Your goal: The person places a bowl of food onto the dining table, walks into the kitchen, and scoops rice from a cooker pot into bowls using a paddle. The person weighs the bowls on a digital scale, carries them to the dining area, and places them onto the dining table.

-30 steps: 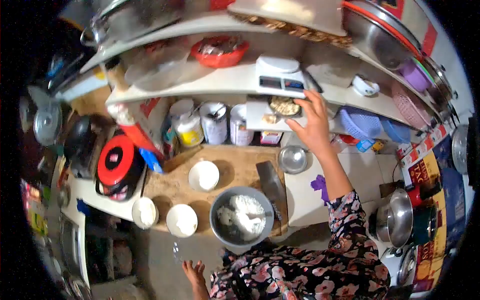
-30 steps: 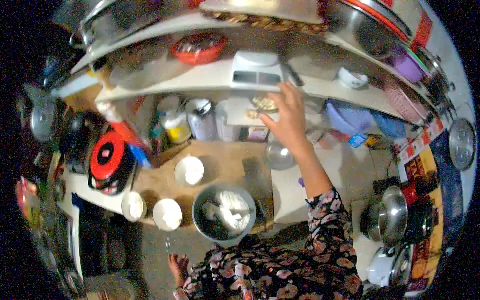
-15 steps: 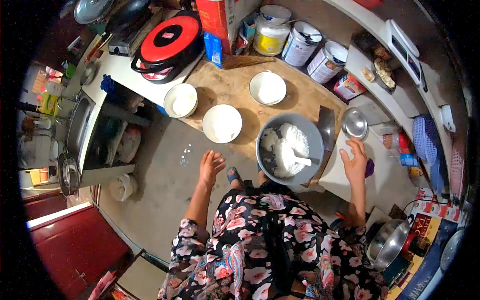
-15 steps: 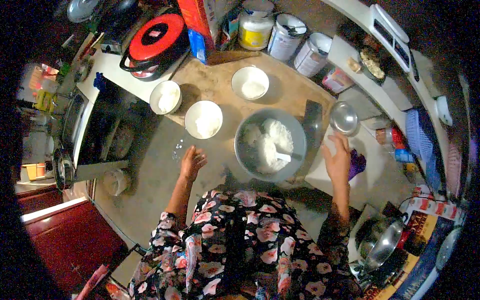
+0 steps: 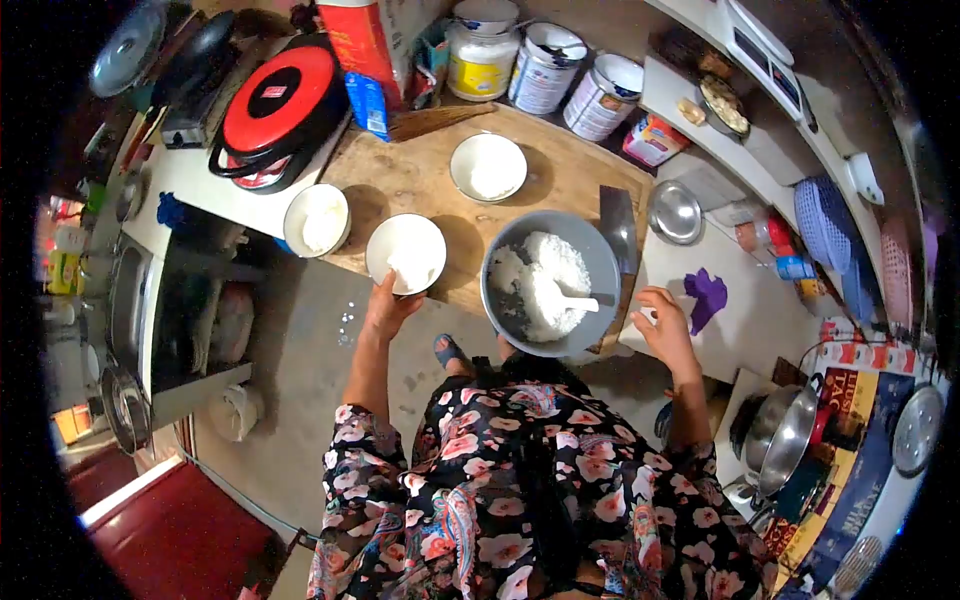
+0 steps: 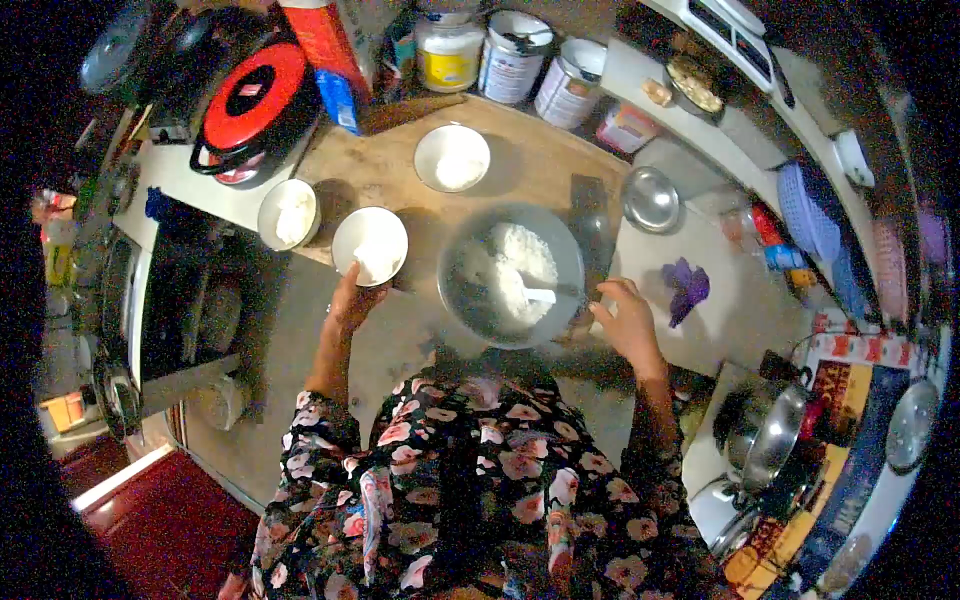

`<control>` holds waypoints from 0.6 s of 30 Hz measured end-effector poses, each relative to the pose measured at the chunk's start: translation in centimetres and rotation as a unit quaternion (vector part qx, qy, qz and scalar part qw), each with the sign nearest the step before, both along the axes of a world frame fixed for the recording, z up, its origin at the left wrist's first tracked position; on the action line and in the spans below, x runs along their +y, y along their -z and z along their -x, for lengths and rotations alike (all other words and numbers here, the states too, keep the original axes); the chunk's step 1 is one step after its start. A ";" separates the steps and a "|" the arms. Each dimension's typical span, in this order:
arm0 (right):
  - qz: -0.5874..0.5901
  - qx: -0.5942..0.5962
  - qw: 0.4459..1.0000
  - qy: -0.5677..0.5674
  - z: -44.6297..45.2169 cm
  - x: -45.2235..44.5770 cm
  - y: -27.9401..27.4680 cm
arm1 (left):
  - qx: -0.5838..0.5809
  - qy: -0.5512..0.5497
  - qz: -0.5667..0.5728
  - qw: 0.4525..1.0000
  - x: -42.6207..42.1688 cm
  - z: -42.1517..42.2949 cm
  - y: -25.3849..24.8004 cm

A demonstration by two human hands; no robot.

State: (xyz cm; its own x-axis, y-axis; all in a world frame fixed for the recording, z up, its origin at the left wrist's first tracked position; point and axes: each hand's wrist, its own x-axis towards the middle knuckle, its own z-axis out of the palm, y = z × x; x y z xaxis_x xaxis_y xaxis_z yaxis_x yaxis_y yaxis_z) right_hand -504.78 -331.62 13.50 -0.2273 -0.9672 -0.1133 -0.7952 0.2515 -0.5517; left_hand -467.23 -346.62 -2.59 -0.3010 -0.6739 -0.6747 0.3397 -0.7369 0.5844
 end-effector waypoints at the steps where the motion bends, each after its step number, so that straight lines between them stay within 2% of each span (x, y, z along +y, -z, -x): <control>1: -0.003 0.002 1.000 0.009 0.3 0.1 0.3 | 0.008 -0.019 0.006 1.000 0.1 0.1 0.1; 3: -0.060 -0.076 0.994 0.059 1.0 0.4 1.9 | 0.031 -0.010 -0.010 0.999 0.1 0.2 0.1; 5: -0.065 -0.076 0.994 0.051 1.8 0.9 4.2 | 0.017 -0.060 -0.009 0.998 0.5 0.3 -0.4; 7: -0.128 -0.183 0.970 0.092 2.3 1.3 6.4 | 0.034 -0.061 -0.018 0.997 1.1 0.1 -0.7; 8: -0.216 -0.311 0.911 0.162 1.2 0.6 4.9 | 0.038 -0.073 -0.023 0.996 1.6 0.1 -1.1; 9: -0.219 -0.313 0.910 0.161 1.1 0.7 5.7 | 0.042 -0.086 -0.028 0.995 2.2 0.0 -1.4; 11: -0.212 -0.474 0.833 0.193 0.9 1.1 7.9 | 0.042 -0.093 -0.024 0.994 3.5 -0.2 -2.1; 13: -0.225 -0.493 0.820 0.183 0.9 1.3 8.8 | 0.041 -0.105 -0.019 0.993 4.4 0.0 -2.4; 15: -0.193 -0.480 0.846 0.128 0.1 0.5 8.4 | 0.012 -0.124 -0.064 0.990 5.4 -0.1 -3.0; 16: -0.215 -0.490 0.830 0.157 -0.2 0.0 7.5 | -0.006 -0.119 -0.066 0.991 5.7 0.2 -3.3; 18: -0.212 -0.483 0.837 0.147 -0.2 -0.7 7.3 | 0.030 -0.143 -0.037 0.989 6.3 0.0 -2.4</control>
State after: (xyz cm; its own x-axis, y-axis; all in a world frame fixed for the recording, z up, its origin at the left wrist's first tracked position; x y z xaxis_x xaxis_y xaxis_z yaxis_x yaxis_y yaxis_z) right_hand -504.53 -332.32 6.22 -0.0530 -0.7120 -0.7002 0.1002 0.6939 -0.7131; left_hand -467.23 -340.30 -0.18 -0.1468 -0.6865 -0.7122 0.5734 -0.6457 0.5043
